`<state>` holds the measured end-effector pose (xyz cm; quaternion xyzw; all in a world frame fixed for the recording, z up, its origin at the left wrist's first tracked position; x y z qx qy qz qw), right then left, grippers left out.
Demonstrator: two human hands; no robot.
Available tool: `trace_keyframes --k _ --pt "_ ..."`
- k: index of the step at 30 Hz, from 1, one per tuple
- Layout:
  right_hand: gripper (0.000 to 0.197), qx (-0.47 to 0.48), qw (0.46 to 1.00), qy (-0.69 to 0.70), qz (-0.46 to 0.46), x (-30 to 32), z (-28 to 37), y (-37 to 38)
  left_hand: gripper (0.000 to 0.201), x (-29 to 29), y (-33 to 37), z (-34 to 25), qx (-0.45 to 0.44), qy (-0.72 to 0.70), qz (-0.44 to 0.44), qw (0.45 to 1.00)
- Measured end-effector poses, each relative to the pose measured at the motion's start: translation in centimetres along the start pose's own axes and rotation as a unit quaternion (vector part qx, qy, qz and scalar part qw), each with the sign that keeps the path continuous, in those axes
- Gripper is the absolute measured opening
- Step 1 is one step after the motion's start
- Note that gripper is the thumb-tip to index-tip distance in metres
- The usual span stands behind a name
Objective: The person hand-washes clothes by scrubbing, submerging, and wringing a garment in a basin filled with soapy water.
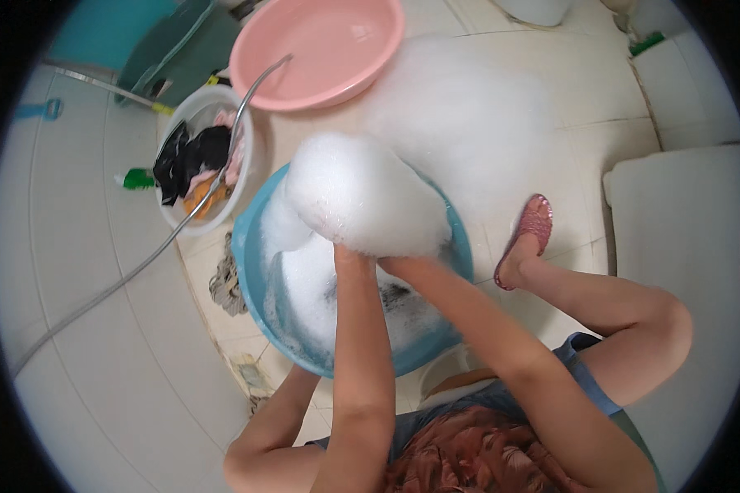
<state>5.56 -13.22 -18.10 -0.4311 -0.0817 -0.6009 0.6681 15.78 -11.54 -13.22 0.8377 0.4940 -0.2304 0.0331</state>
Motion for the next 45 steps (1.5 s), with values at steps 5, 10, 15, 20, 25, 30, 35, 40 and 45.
trace_keyframes --k 5,10,15,20,25,30,35,40,45 --pt "0.028 0.071 0.992 -0.044 -0.091 12.9 -2.3 -0.6 0.033 -10.2 5.8 -3.8 -0.085 0.566 0.258 0.778" --pt "0.026 0.064 0.988 -0.137 -0.029 23.3 -6.9 -2.9 0.029 -18.8 3.6 -7.4 0.013 0.644 0.385 0.661" --pt "0.019 0.029 0.977 -0.211 -0.008 28.3 -3.3 -7.9 0.038 -19.6 4.6 -7.2 -0.067 0.582 0.362 0.725" --pt "0.020 0.126 0.986 0.009 -0.109 29.7 -4.6 -9.4 0.034 -21.2 4.1 -6.0 -0.046 0.434 0.384 0.814" --pt "0.027 0.106 0.962 -0.111 -0.226 28.5 -3.9 -8.9 0.027 -21.1 5.0 -4.3 -0.074 0.554 0.386 0.734" --pt "0.034 0.356 0.825 -0.161 -0.408 23.1 0.1 -9.5 0.025 -17.3 6.3 -0.7 -0.072 0.660 0.315 0.678" --pt "0.036 0.334 0.831 -0.113 -0.431 22.2 -0.8 -8.4 0.024 -16.4 4.5 -1.0 -0.085 0.617 0.348 0.700" --pt "0.026 0.175 0.892 0.081 -0.409 20.2 -2.9 -6.9 0.029 -12.0 0.7 -6.8 -0.085 0.487 0.324 0.807" --pt "0.018 0.126 0.752 0.484 -0.429 7.0 4.0 -9.2 0.034 4.2 -6.3 -8.0 -0.161 0.309 -0.205 0.915"
Point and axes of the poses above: each hand's wrist, its own y-axis towards the middle knuckle, its own x-axis out of the back of the hand, z = x × y, the point moved 4 cm from there along y, towards the middle knuckle, and after that the axes turned 6 degrees about z, right-handed, at the moved point
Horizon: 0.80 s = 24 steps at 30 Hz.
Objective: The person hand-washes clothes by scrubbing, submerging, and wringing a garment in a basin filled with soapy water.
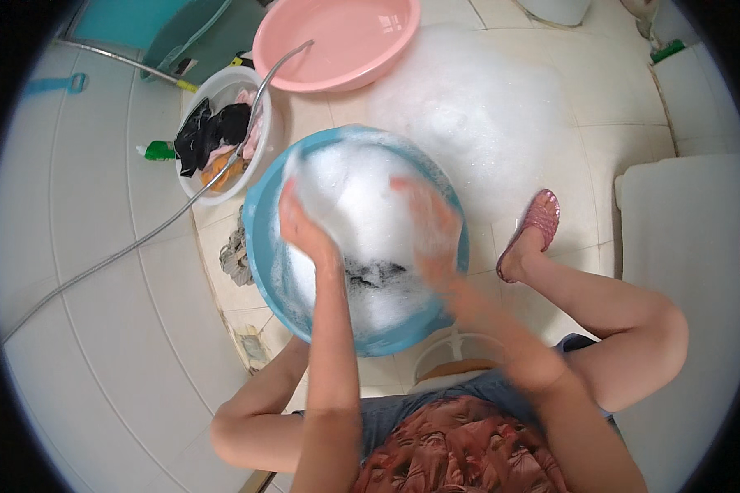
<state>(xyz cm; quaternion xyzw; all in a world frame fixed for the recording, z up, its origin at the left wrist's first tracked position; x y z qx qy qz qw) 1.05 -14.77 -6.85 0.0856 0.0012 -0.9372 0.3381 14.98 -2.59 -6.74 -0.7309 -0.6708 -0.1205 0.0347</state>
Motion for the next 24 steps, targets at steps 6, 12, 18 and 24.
trace_keyframes --k 6,12,18,24 --pt "0.024 -0.370 0.835 0.226 -0.338 -0.7 -8.4 -8.9 0.042 6.8 -2.1 7.5 0.121 -0.173 -0.220 0.952" --pt "0.035 -0.343 0.840 0.280 -0.312 -3.9 -12.7 -4.0 0.040 -0.9 -0.1 9.8 0.206 -0.340 -0.045 0.917" --pt "0.034 -0.344 0.916 0.150 -0.139 -4.5 -14.1 0.4 0.041 -9.0 -1.8 8.9 0.208 -0.348 0.122 0.906" --pt "0.032 -0.063 0.984 -0.165 -0.029 2.1 -4.3 9.4 0.043 -17.0 3.0 -1.2 -0.031 0.136 0.415 0.899"
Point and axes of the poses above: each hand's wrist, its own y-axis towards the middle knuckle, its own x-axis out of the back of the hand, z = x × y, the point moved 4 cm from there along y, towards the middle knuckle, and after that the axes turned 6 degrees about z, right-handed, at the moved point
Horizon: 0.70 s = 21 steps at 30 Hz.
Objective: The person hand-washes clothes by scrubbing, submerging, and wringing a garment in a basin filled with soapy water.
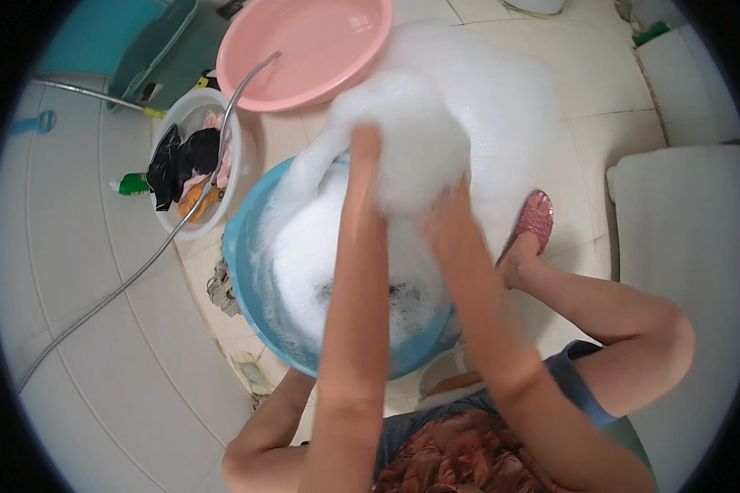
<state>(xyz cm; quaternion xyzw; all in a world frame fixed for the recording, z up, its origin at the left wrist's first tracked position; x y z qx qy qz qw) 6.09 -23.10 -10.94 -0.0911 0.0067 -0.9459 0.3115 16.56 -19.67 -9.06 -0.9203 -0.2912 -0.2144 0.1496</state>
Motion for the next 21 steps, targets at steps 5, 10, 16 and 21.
trace_keyframes --k 5,10,16,21 --pt "0.031 0.050 0.977 -0.198 0.056 8.0 0.9 6.1 0.045 -4.2 1.4 -5.0 0.187 0.067 0.155 0.968" --pt "0.030 0.092 0.943 -0.297 0.119 5.8 0.9 0.7 0.041 -8.4 -1.2 -3.5 0.162 -0.374 0.019 0.913" --pt "0.032 -0.183 0.940 0.269 0.102 5.7 0.5 -0.9 0.027 -8.1 0.4 -3.9 0.193 -0.469 0.123 0.853" --pt "0.032 0.136 0.972 -0.182 -0.060 8.6 0.5 -2.3 0.019 -7.2 -1.6 -4.2 -0.206 0.169 -0.196 0.944"
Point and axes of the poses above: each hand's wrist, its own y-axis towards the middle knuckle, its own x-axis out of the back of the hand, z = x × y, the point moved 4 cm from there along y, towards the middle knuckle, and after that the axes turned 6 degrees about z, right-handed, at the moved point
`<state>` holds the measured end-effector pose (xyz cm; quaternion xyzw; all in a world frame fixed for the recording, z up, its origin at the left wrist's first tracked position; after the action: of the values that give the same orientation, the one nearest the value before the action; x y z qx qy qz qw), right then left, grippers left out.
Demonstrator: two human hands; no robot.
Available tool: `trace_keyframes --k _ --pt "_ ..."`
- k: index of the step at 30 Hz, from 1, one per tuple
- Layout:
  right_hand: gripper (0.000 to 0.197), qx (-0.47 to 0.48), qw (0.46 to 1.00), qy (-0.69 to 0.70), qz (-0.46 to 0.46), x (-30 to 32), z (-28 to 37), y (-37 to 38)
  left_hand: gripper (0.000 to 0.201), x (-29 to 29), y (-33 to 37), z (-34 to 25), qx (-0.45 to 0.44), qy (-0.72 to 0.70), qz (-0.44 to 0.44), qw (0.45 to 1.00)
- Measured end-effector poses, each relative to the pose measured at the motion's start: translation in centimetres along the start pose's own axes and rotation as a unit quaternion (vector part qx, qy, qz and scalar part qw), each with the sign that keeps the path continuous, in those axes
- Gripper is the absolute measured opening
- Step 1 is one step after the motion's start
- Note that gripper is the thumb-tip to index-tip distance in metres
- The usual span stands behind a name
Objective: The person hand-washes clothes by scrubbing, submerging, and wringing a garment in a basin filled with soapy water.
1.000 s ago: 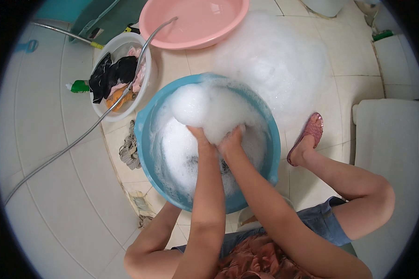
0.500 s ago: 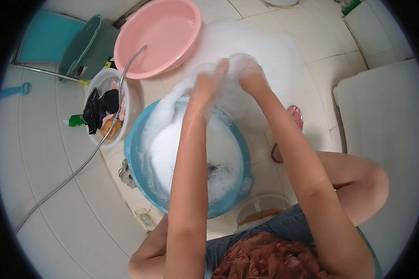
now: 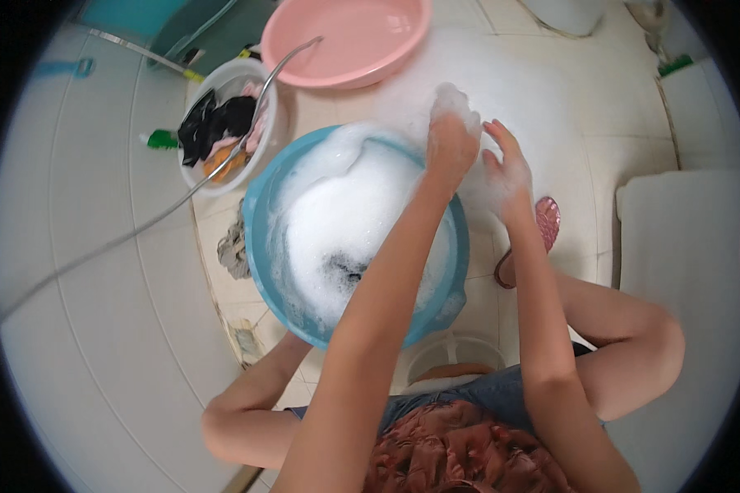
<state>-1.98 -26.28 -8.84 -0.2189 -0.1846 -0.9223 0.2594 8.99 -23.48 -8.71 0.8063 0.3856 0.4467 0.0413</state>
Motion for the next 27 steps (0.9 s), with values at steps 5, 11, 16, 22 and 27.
trace_keyframes --k 5,11,16,22,27 --pt "0.032 -0.028 0.978 0.170 0.114 -3.9 4.3 -5.2 0.022 9.8 -6.7 4.3 0.171 -0.100 0.038 0.979" --pt "0.038 -0.019 0.791 -0.128 0.597 -11.4 4.5 -16.5 0.035 14.8 -22.4 7.5 0.040 0.324 0.323 0.888" --pt "0.040 -0.079 0.606 -0.135 0.780 -12.0 9.0 -20.4 0.029 16.2 -27.1 9.4 0.222 0.184 0.668 0.686" --pt "0.042 0.052 0.804 -0.030 0.591 -14.6 8.6 -20.5 0.031 18.9 -21.7 10.0 0.358 -0.037 0.279 0.890" --pt "0.049 -0.011 0.799 0.010 0.601 -19.9 5.9 -20.9 0.039 16.1 -22.8 14.8 0.421 -0.256 -0.360 0.792"
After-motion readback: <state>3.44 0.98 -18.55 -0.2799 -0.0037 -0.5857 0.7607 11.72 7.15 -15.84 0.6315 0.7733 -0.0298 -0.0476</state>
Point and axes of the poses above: each hand's wrist, its own y-axis towards the middle knuckle, its own x-axis out of the back of the hand, z = x × y, the point moved 4 cm from there along y, towards the middle knuckle, and after that the axes turned 6 degrees about z, right-handed, at the moved point
